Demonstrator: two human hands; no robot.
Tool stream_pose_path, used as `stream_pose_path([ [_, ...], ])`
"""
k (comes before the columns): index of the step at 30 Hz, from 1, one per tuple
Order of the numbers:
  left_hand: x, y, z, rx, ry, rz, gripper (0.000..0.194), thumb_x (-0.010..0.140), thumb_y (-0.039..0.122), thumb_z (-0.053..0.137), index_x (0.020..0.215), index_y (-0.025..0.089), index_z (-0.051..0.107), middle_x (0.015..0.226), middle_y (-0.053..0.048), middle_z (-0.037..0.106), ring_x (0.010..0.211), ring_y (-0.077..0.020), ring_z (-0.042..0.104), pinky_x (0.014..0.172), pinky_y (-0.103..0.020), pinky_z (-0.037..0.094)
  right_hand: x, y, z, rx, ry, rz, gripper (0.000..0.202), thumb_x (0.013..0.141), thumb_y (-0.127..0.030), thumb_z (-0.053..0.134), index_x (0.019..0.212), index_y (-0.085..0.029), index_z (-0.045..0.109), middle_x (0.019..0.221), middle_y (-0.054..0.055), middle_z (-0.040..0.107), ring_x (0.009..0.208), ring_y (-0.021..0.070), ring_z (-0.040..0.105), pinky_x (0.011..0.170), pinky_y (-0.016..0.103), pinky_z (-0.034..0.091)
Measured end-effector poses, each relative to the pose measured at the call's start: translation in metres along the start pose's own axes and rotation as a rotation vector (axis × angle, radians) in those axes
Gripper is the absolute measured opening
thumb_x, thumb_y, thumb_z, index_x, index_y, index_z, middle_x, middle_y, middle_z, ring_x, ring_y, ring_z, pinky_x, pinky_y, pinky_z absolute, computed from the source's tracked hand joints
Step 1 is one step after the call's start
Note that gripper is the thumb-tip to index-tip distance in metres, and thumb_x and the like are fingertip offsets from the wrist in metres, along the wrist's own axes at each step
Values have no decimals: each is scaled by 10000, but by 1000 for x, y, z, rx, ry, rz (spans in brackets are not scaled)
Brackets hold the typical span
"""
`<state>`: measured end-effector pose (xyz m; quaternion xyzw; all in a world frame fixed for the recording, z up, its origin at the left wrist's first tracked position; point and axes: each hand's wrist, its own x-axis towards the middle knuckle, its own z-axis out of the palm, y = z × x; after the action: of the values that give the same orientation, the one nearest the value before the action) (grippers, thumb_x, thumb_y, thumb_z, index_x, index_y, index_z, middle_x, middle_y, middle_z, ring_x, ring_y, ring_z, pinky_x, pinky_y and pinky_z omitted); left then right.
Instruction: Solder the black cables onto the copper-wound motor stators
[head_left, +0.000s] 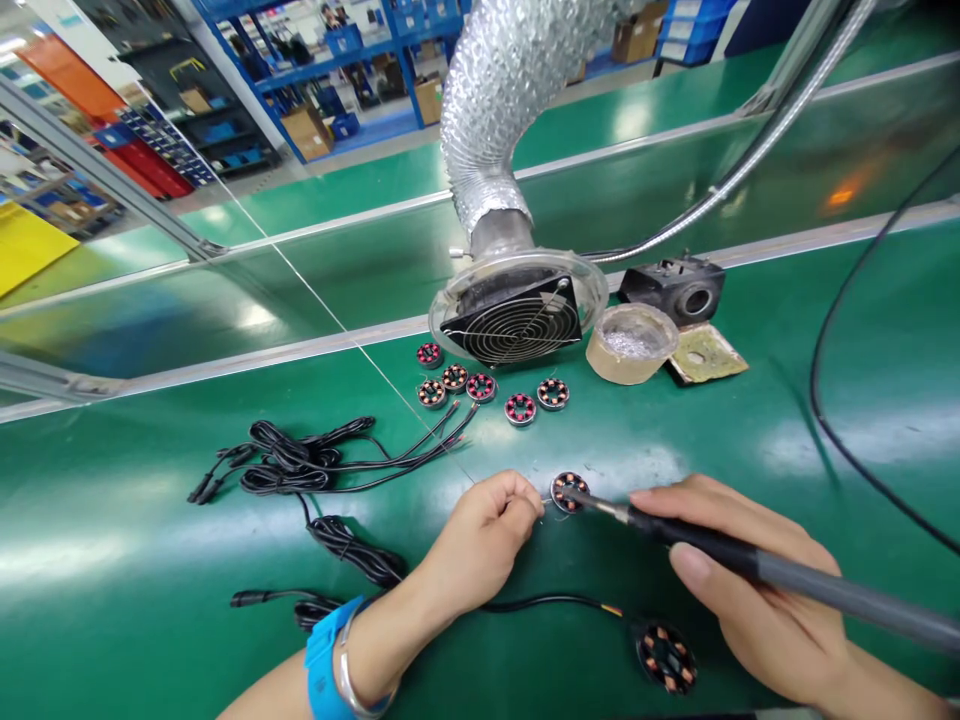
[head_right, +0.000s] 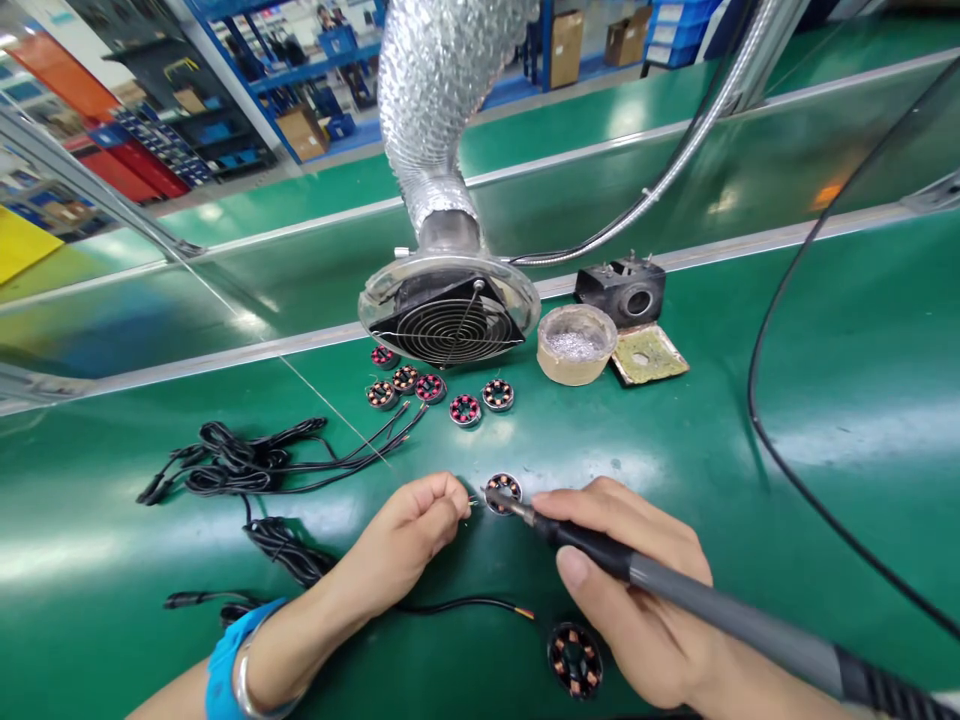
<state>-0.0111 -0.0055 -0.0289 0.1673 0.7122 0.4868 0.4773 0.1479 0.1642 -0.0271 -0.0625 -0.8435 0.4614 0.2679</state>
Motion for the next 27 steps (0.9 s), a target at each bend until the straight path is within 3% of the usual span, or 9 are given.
stream_pose_path([
  [5,0,-1,0,1,6,1,176,850,337,482,780,179,514,561,80,326,520,-92,246,484,-235,190,-6,8,0,23,25,15,240,860,-169,570,1071,-243,656,888,42,695,728,200,665,590,305,500],
  [14,-1,-3,-1,23,2,15,172,879,314,448,788,182,511,563,84,313,518,-95,237,471,-237,192,-2,5,1,56,-18,-14,277,845,-118,556,1086,-227,638,874,38,700,724,187,661,604,303,502],
  [27,-1,-4,0,34,-4,31,174,891,299,431,785,181,504,569,81,323,527,-96,241,478,-243,195,-4,-5,10,127,-16,-38,292,821,-95,527,1065,-188,658,689,15,604,534,124,558,461,260,427],
])
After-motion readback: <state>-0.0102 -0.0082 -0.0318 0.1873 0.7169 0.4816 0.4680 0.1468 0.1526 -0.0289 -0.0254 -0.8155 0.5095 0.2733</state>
